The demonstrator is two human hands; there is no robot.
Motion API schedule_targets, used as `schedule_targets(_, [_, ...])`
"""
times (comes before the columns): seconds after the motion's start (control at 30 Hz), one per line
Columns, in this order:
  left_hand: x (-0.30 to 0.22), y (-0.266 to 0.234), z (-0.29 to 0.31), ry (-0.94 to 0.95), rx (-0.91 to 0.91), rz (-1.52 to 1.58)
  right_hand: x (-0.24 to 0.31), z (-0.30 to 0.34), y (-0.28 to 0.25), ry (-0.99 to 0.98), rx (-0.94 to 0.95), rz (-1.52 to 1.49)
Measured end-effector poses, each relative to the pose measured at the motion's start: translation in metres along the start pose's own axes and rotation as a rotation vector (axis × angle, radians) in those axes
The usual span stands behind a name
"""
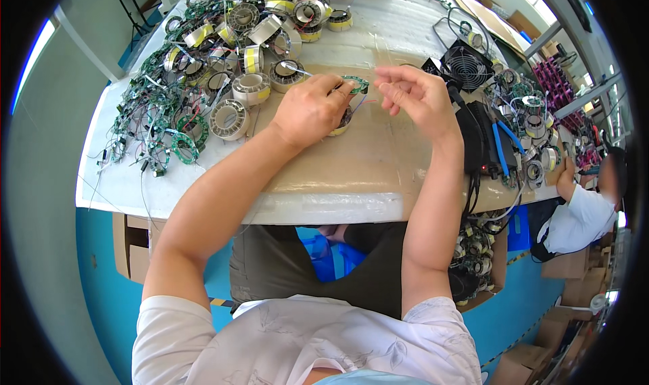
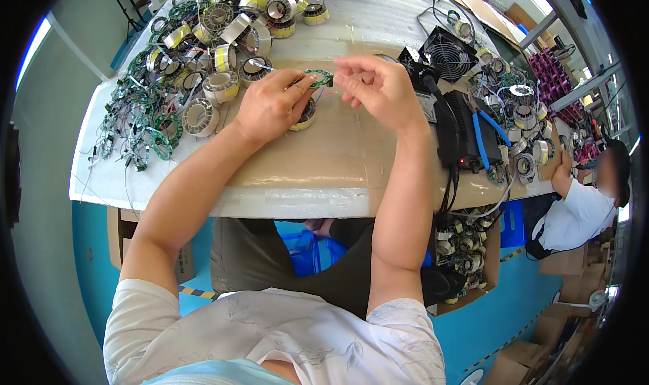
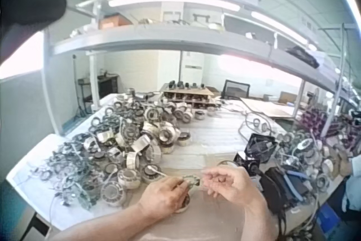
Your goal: Soldering wires to a circular printed circuit board mounted on an electronic component.
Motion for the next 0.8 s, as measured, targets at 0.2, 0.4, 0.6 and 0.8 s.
schedule_targets(0.2, [-0.004, -0.005, -0.002, 0.053, -0.045, -0.008, -0.028, 0.003, 0.025, 0.169, 0.302, 0.18])
schedule_targets(0.4, [0.001, -0.001, 0.001, 0.018, -0.001, -0.013, -0.008, -0.004, 0.03, 0.013, 0.199, 0.102])
schedule_targets(0.6, [0.0, -0.005, -0.001, 0.035, -0.033, -0.013, -0.009, -0.005, 0.027, 0.028, 0.112, 0.141])
schedule_targets(0.8, [-0.002, -0.005, 0.0, 0.046, -0.046, 0.011, 0.03, 0.005, 0.033, -0.423, -0.002, 0.689])
Point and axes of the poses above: each hand's wrist, its own z-axis away from the middle knuckle, its own y-axis out of the palm, x = y × z, the point moved 8 cm from there along -z, towards the middle knuckle, and after that the axes turned 10 degrees about z, right-handed, at the moved point
